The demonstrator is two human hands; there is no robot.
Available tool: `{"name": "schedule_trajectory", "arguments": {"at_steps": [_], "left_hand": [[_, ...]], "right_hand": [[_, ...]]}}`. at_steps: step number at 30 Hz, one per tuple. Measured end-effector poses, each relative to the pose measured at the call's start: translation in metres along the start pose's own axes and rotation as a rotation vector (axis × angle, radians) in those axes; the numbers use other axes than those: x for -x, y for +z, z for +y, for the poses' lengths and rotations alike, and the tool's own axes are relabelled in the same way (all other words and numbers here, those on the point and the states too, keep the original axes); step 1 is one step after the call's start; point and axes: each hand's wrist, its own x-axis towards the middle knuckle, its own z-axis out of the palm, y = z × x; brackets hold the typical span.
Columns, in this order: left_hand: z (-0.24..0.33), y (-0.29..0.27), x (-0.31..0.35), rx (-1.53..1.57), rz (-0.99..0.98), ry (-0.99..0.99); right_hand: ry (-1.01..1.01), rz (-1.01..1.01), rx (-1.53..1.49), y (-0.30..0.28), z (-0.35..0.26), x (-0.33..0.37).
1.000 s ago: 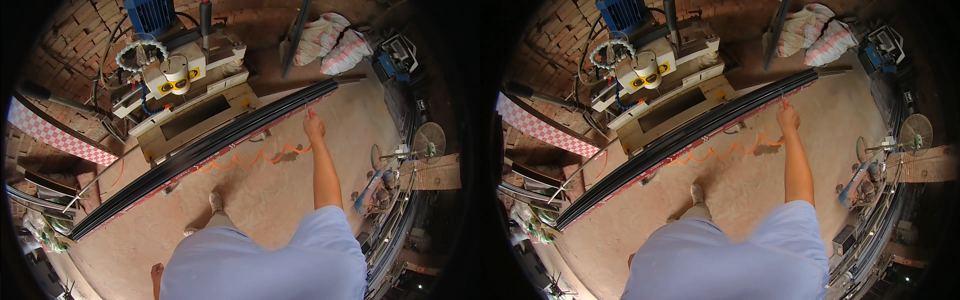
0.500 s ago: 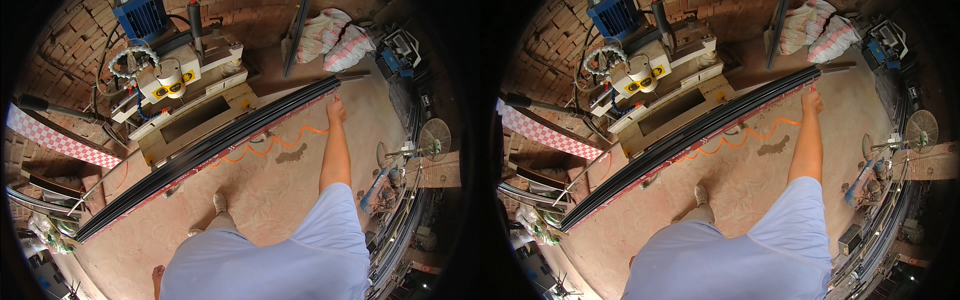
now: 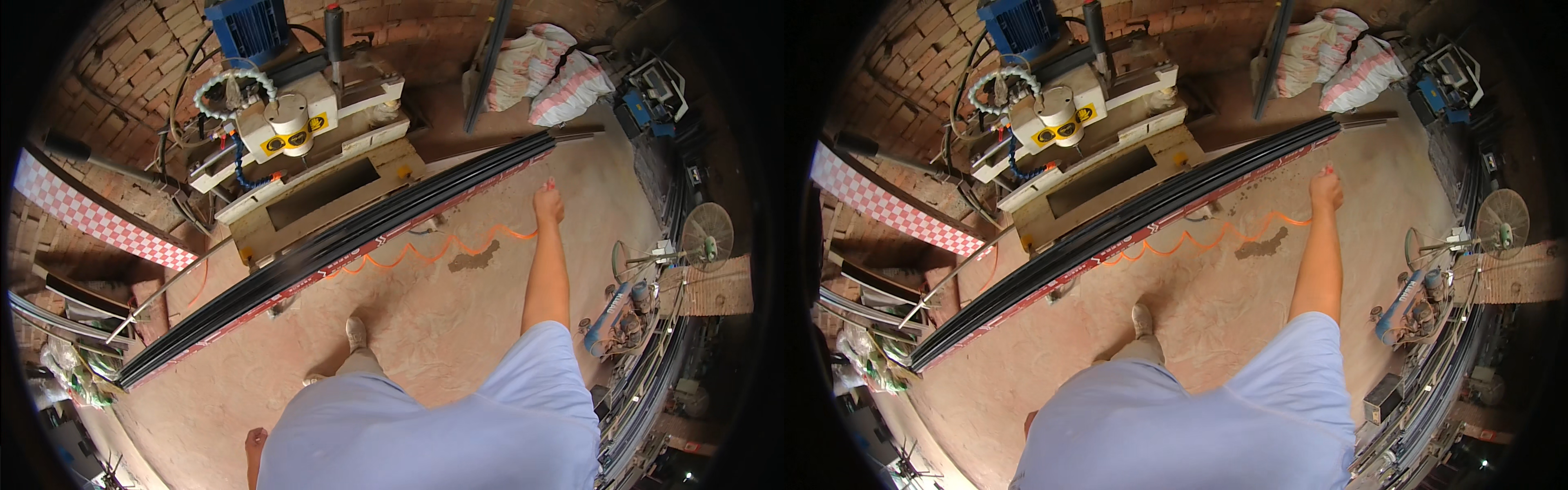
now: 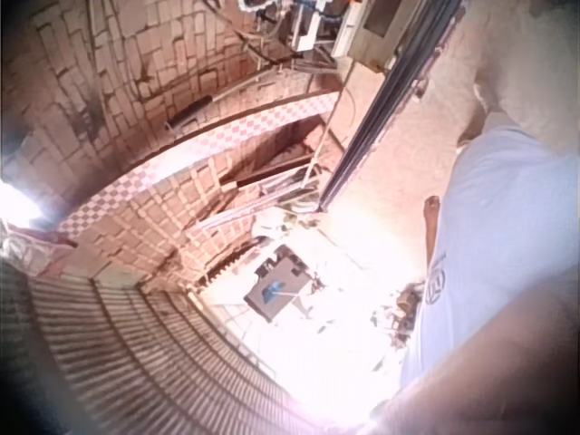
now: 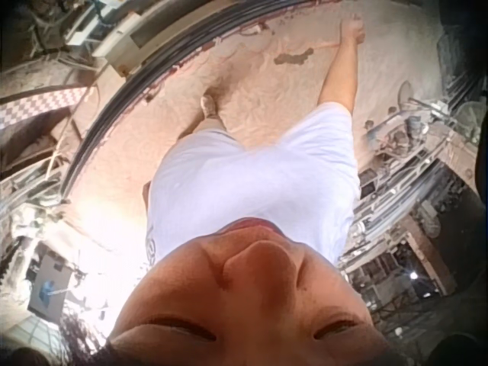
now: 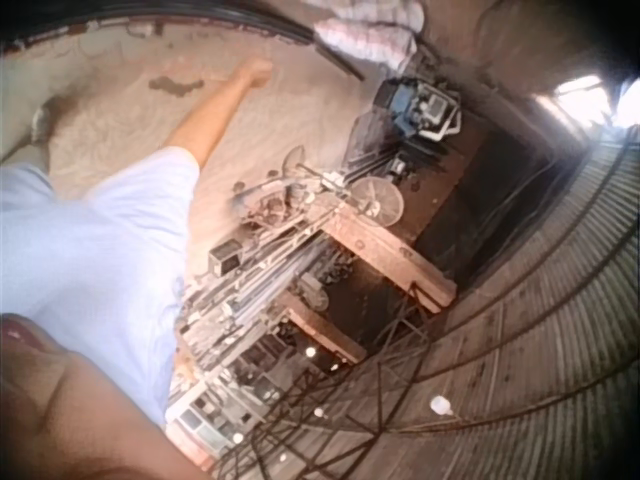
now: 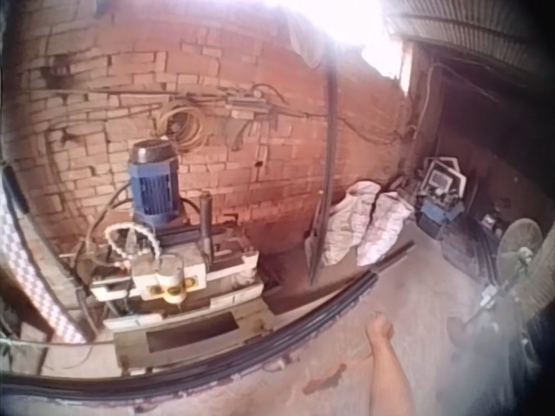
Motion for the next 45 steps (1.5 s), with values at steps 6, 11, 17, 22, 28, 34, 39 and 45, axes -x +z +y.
{"name": "schedule_trajectory", "arguments": {"at_steps": [6, 11, 17, 22, 28, 34, 39, 45], "left_hand": [[-0.018, 0.012, -0.003, 0.022, 0.034, -0.131], [-0.003, 0.023, -0.004, -0.013, -0.003, -0.092], [0.011, 0.034, -0.012, 0.066, 0.033, -0.164], [-0.020, 0.045, -0.013, -0.011, 0.033, -0.040], [-0.052, 0.054, -0.016, 0.044, -0.027, -0.043], [-0.074, 0.048, -0.019, 0.042, -0.039, -0.042], [-0.086, 0.044, -0.040, 0.044, -0.053, -0.016], [-0.092, 0.010, -0.069, 0.048, -0.063, 0.088]], "right_hand": [[-0.580, -0.208, -0.099, 0.003, -0.039, 0.107], [-1.013, -0.510, -0.085, 0.001, -0.075, 0.300], [-1.102, -0.674, -0.074, -0.019, -0.112, 0.364], [-1.312, -0.773, -0.276, -0.018, -0.127, 0.371], [-1.383, -0.629, 0.164, 0.001, -0.176, 0.366], [-1.473, -0.561, 0.489, -0.003, -0.198, 0.351], [-1.354, -0.538, 0.620, -0.009, -0.202, 0.349], [-1.254, -0.648, 0.321, 0.000, -0.197, 0.364]]}}
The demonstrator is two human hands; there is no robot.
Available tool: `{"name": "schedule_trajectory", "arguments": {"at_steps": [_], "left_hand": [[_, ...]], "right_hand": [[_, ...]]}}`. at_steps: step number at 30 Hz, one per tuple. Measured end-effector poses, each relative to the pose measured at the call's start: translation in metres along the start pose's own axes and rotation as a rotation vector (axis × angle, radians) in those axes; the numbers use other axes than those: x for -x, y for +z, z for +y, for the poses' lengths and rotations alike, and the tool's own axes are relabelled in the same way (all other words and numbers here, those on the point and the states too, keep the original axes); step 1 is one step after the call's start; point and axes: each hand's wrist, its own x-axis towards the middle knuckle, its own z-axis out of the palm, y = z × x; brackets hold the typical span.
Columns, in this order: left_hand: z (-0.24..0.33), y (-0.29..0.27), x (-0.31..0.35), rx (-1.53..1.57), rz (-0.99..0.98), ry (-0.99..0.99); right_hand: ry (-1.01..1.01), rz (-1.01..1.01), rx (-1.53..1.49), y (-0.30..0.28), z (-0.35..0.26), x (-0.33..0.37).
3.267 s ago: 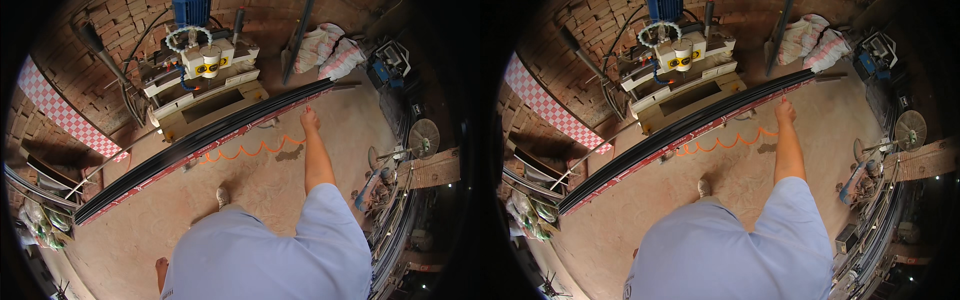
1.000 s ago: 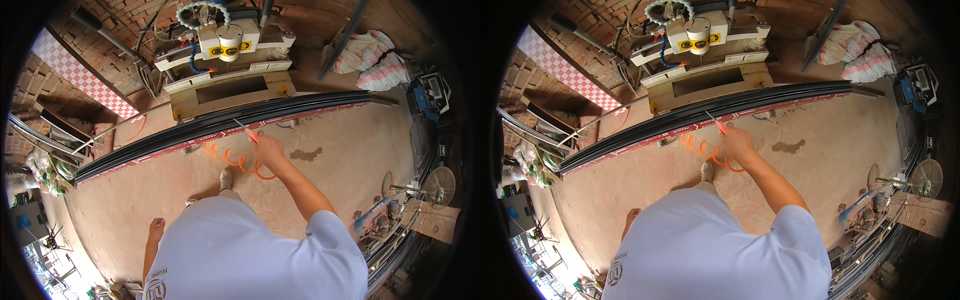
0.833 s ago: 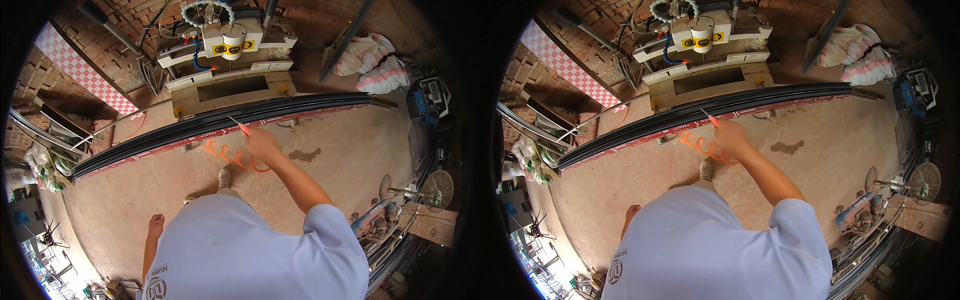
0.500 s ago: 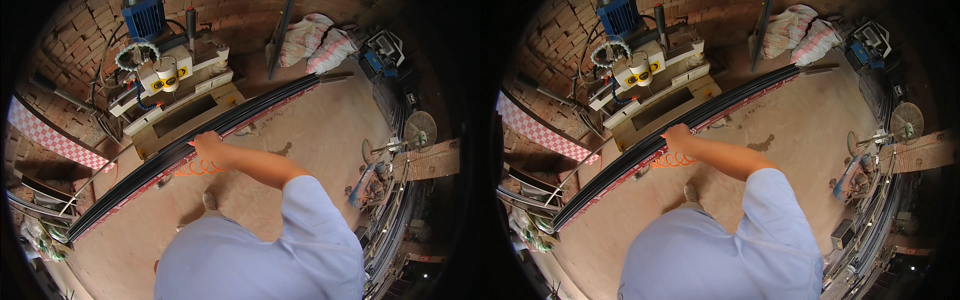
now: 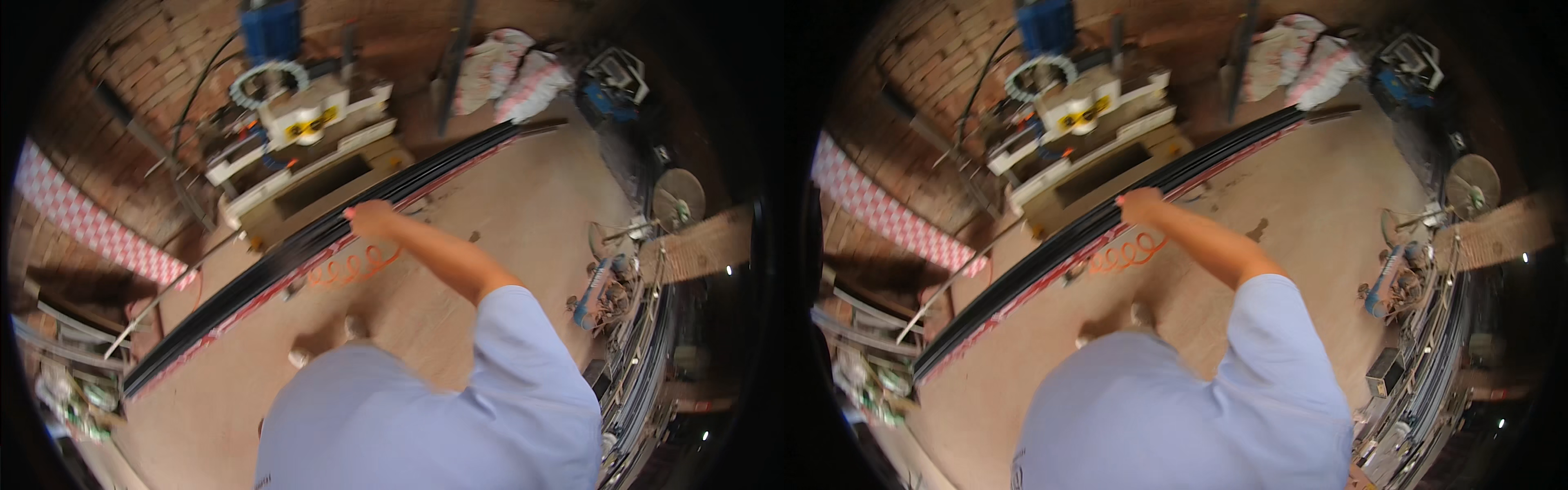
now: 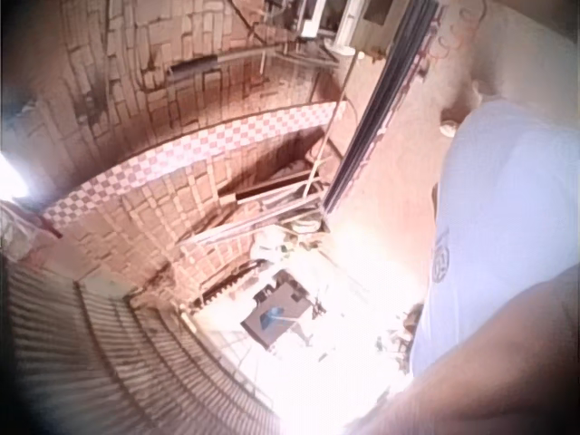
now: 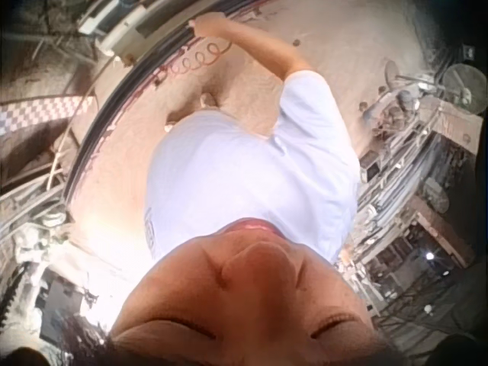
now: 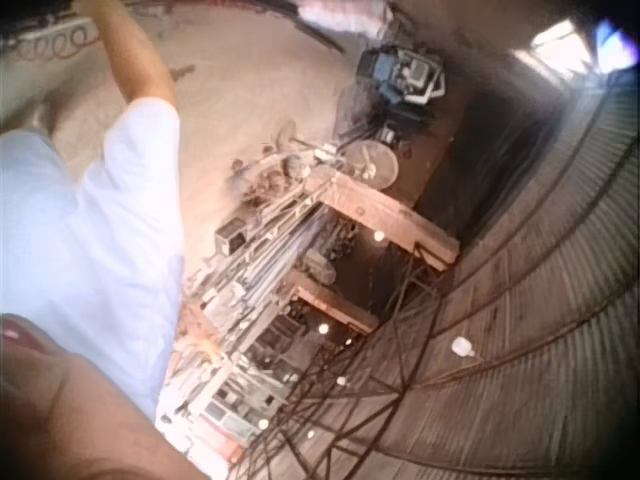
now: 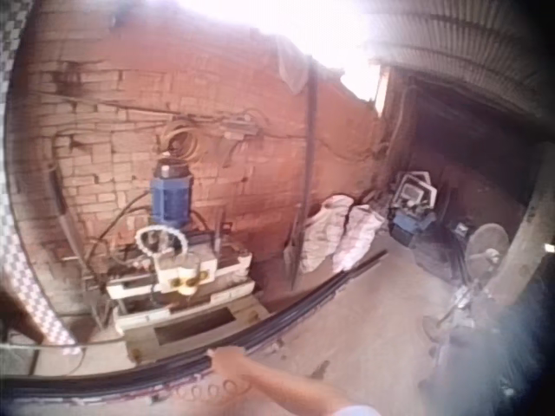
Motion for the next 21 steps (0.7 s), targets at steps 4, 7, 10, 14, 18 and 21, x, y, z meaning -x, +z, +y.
{"name": "schedule_trajectory", "arguments": {"at_steps": [4, 7, 10, 14, 18, 21], "left_hand": [[-0.015, -0.042, -0.014, 0.030, 0.029, 0.016], [-0.026, -0.063, -0.040, 0.096, 0.047, -0.107], [-0.046, -0.078, -0.056, 0.169, 0.046, -0.173], [-0.079, -0.090, -0.065, 0.194, 0.036, -0.244], [-0.097, -0.094, -0.066, 0.213, 0.020, -0.213], [-0.097, -0.098, -0.064, 0.210, 0.015, -0.209]], "right_hand": [[0.174, -0.270, -0.751, 0.017, -0.034, 0.003], [0.272, -0.253, -0.868, 0.026, -0.064, 0.006], [0.305, -0.275, -0.876, 0.028, -0.083, 0.009], [0.362, -0.159, -0.879, 0.037, -0.095, 0.022], [0.461, 0.107, -0.921, 0.036, -0.079, 0.052], [0.575, 0.215, -0.838, 0.031, -0.078, 0.069]]}}
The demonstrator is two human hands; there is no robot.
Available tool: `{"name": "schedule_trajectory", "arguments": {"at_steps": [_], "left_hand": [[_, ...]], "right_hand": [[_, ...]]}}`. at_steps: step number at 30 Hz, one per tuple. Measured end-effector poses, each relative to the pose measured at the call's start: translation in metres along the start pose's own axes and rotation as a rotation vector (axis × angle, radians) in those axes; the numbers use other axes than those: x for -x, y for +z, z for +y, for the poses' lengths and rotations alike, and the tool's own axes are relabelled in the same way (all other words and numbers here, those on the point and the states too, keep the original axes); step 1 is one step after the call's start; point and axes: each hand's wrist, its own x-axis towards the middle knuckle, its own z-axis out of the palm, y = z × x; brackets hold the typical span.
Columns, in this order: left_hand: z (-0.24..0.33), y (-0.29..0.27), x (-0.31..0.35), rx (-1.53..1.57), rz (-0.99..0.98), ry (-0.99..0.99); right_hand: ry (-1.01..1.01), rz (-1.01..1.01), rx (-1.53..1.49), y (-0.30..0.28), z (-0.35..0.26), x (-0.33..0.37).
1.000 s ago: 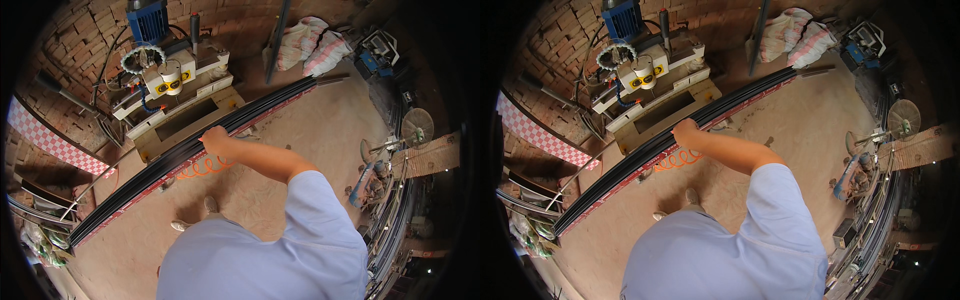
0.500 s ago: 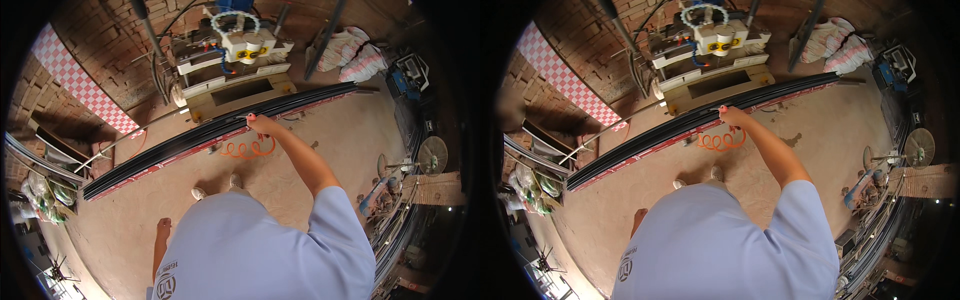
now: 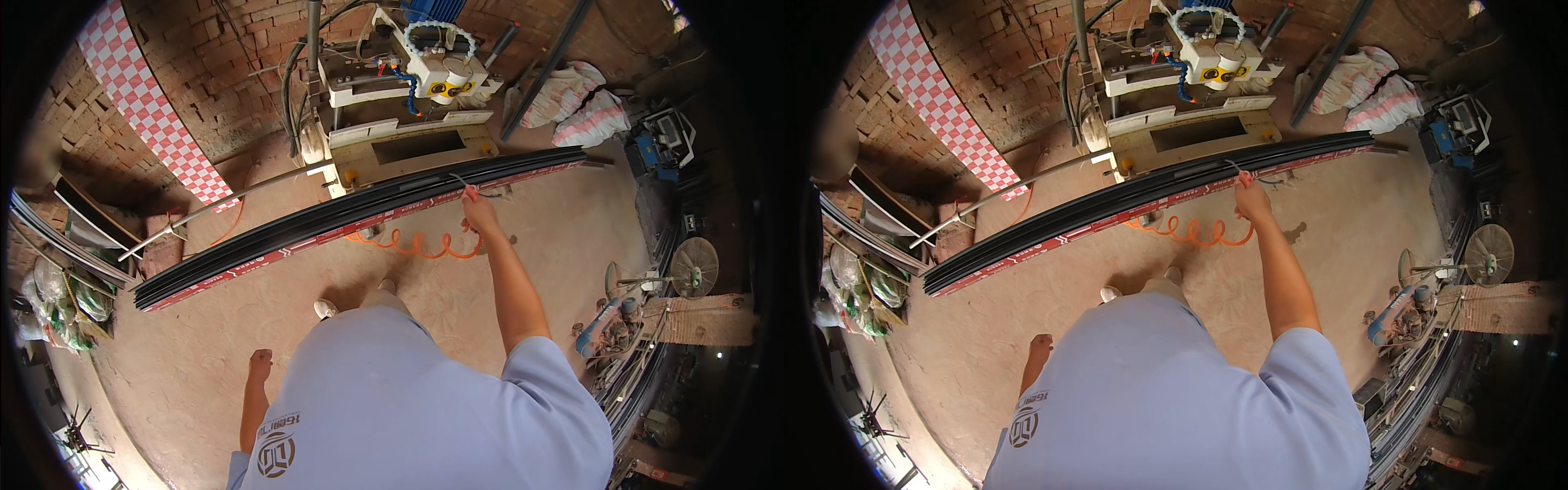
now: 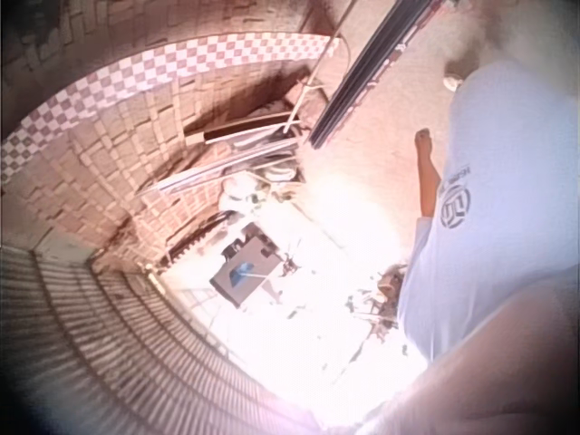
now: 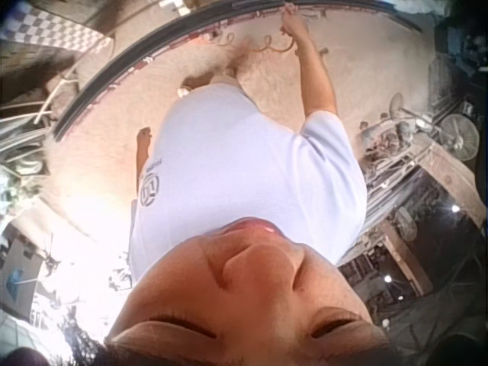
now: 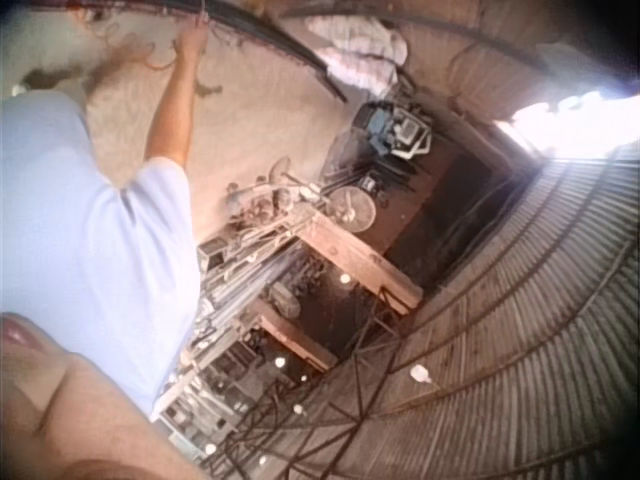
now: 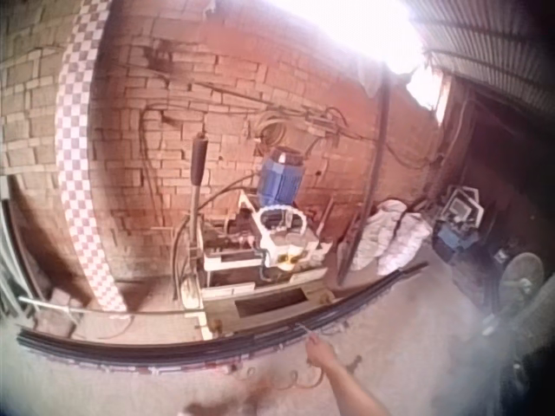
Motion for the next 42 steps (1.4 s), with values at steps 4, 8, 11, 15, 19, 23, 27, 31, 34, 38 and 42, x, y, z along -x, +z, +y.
{"name": "schedule_trajectory", "arguments": {"at_steps": [4, 8, 11, 15, 19, 23, 27, 31, 34, 38, 42], "left_hand": [[0.008, -0.003, 0.008, -0.111, 0.005, -0.020], [0.014, -0.005, 0.012, -0.101, 0.014, -0.044], [0.017, -0.011, 0.010, -0.140, 0.003, 0.004], [0.016, -0.018, 0.004, -0.175, -0.009, 0.024], [0.016, -0.021, -0.007, -0.143, -0.028, -0.016], [0.046, -0.020, -0.015, -0.262, -0.075, 0.051], [0.126, 0.005, 0.003, -0.217, -0.109, 0.263], [0.233, 0.044, 0.034, -0.039, -0.333, 0.392], [0.293, 0.073, 0.058, -0.016, -0.414, 0.724], [0.328, 0.085, 0.062, -0.063, -0.428, 0.741], [0.317, 0.084, 0.049, 0.133, -0.543, 0.598]], "right_hand": [[-0.161, -0.066, -0.123, 0.041, -0.003, 0.028], [-0.060, 0.048, -0.144, 0.048, 0.012, 0.019], [-0.023, 0.189, -0.033, 0.039, 0.032, 0.008], [0.001, 0.138, -0.001, 0.040, 0.042, 0.005], [-0.004, 0.224, -0.015, 0.047, 0.040, 0.006], [-0.292, -0.107, -0.031, 0.088, 0.043, 0.032], [-0.481, -0.277, 0.003, 0.149, 0.021, 0.090], [-0.620, -0.391, -0.121, 0.182, -0.032, 0.148], [-0.638, -0.539, -0.380, 0.196, -0.069, 0.168], [-0.620, -0.496, -0.506, 0.214, -0.091, 0.178], [-0.768, -0.302, -0.258, 0.223, -0.089, 0.177]]}}
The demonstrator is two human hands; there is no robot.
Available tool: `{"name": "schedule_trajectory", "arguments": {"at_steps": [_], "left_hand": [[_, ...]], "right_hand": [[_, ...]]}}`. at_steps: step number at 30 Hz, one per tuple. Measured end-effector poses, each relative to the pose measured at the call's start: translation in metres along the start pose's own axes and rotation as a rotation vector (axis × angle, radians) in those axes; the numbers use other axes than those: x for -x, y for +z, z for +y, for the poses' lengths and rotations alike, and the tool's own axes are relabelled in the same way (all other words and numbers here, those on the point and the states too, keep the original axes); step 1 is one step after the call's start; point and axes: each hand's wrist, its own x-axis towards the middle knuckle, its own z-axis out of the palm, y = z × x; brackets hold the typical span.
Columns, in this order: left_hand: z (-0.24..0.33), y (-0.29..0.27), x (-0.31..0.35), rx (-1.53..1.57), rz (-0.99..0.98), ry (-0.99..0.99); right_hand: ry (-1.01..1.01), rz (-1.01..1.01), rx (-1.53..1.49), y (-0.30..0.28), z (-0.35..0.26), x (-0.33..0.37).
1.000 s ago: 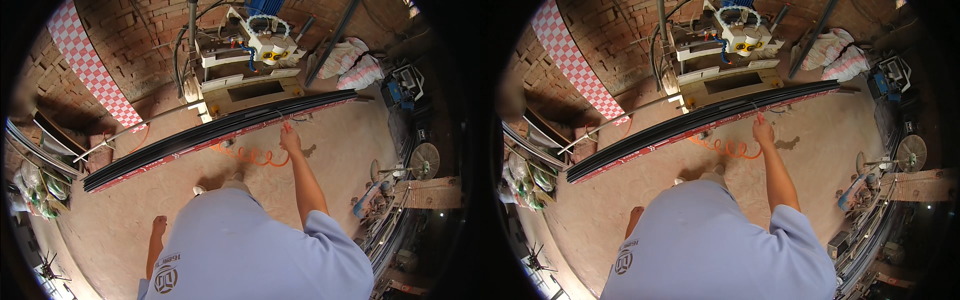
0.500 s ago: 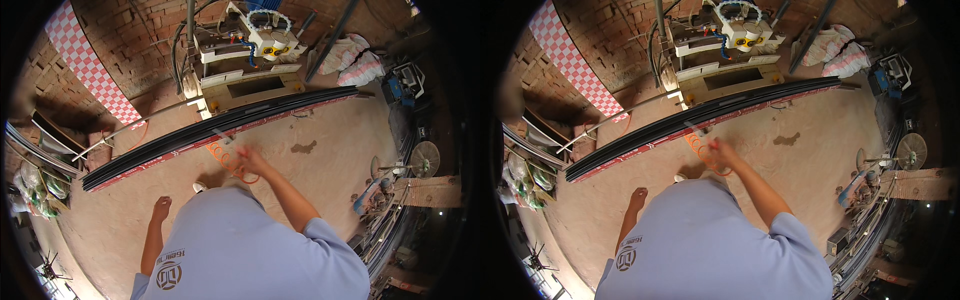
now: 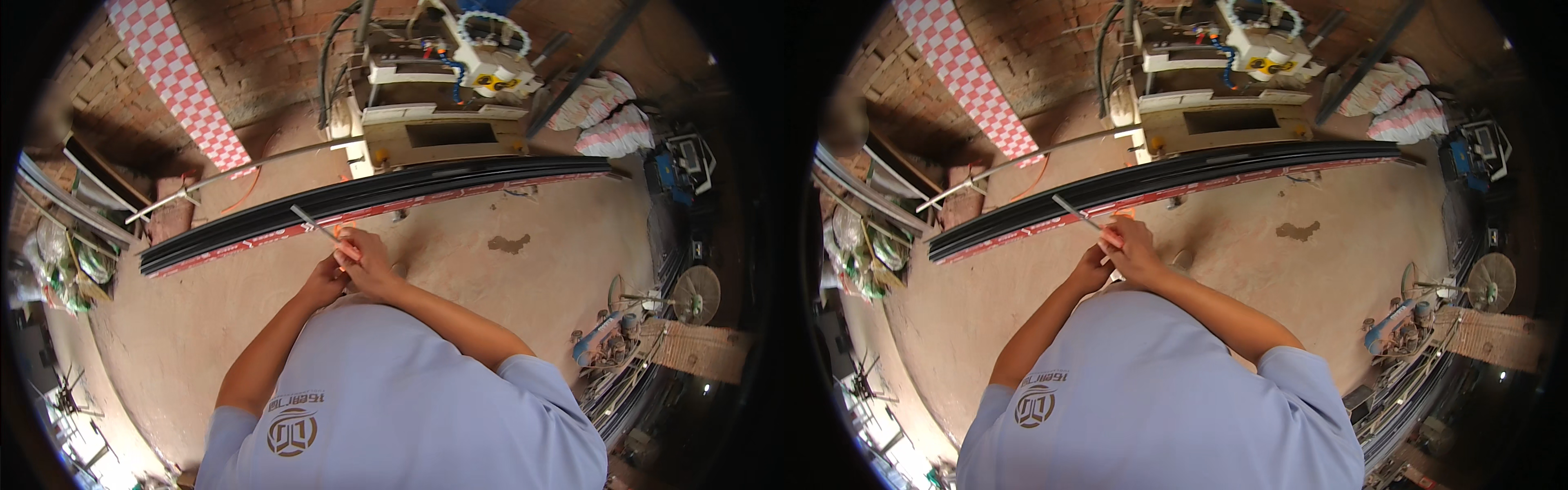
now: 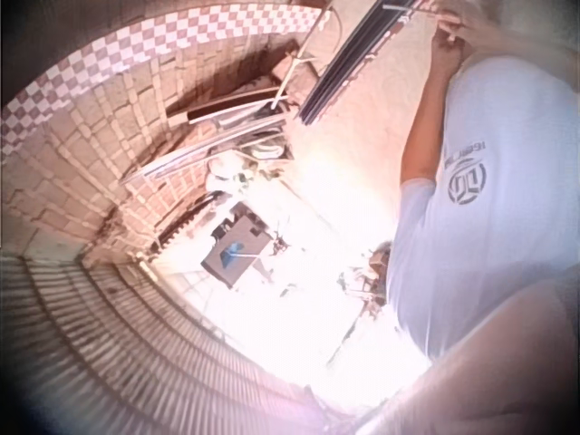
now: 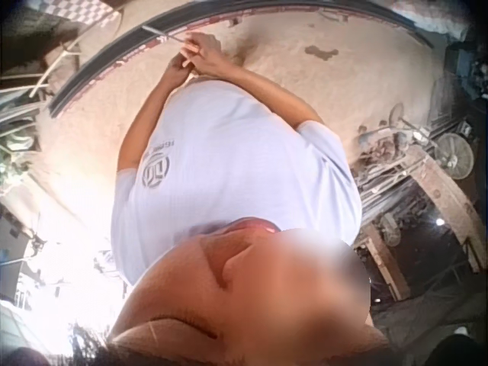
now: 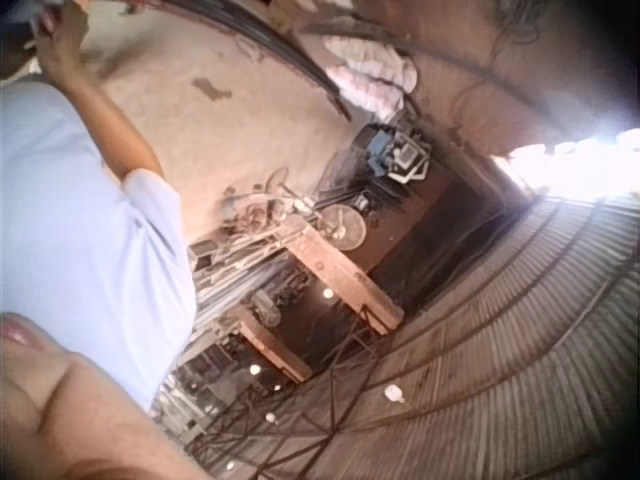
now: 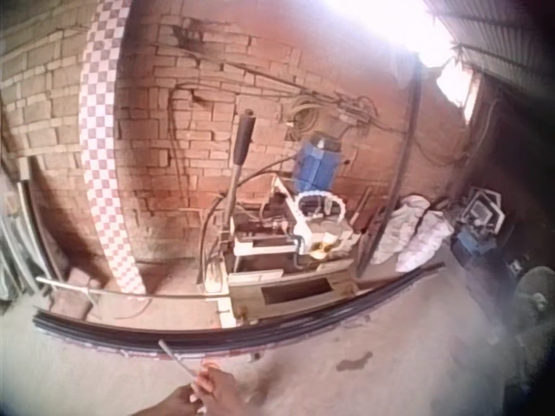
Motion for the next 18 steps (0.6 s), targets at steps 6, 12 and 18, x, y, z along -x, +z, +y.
{"name": "schedule_trajectory", "arguments": {"at_steps": [6, 12, 18], "left_hand": [[-0.025, 0.015, -0.003, -0.028, 0.044, 0.121], [-0.046, 0.000, 0.002, -0.288, -0.063, 0.107], [-0.137, -0.024, 0.007, -0.593, -0.174, -0.015]], "right_hand": [[-0.216, -0.142, 0.162, -0.005, -0.004, 0.006], [-0.237, -0.542, 0.454, -0.066, 0.021, -0.015], [-0.114, 0.175, 0.843, -0.171, 0.133, -0.099]]}}
